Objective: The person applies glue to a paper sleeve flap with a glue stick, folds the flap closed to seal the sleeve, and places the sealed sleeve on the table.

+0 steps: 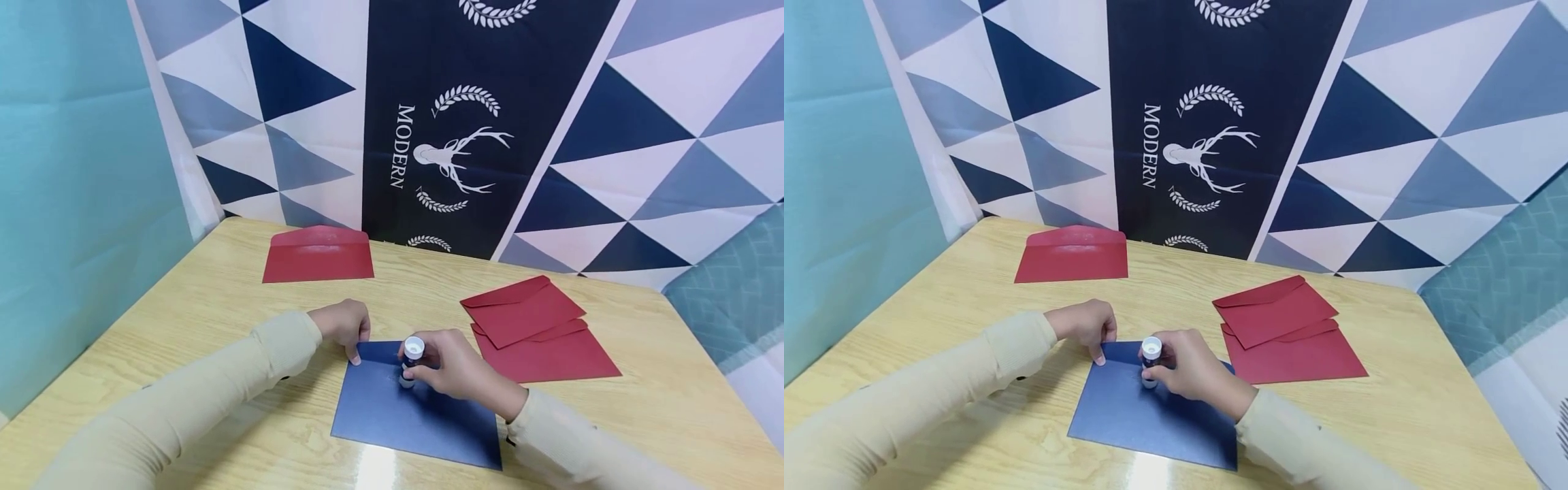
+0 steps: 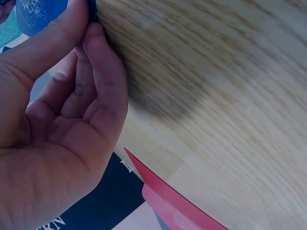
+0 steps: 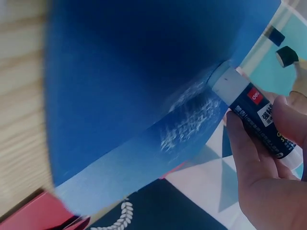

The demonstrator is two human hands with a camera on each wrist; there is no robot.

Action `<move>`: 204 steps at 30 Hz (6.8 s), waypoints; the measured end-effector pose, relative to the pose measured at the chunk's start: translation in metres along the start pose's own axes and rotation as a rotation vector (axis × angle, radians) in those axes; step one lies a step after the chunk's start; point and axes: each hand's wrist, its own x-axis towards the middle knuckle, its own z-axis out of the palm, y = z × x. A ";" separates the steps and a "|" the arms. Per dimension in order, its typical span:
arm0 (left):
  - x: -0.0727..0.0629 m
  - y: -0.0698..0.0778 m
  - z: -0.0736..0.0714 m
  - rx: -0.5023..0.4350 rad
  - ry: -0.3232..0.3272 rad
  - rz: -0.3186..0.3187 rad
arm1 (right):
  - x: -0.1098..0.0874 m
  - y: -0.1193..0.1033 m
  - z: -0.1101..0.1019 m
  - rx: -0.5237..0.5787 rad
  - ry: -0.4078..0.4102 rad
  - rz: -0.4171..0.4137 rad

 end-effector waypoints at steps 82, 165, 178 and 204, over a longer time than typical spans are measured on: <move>-0.005 0.004 0.002 -0.054 -0.003 -0.057 | -0.020 -0.001 -0.002 0.009 0.046 0.023; -0.008 -0.019 -0.018 -0.049 0.031 0.178 | -0.081 0.000 -0.074 -0.103 0.285 0.206; 0.026 0.015 -0.017 -0.110 -0.035 0.449 | -0.084 -0.002 -0.074 -0.060 0.271 0.220; 0.045 0.040 -0.007 -0.036 -0.007 0.439 | -0.084 -0.004 -0.073 -0.031 0.267 0.231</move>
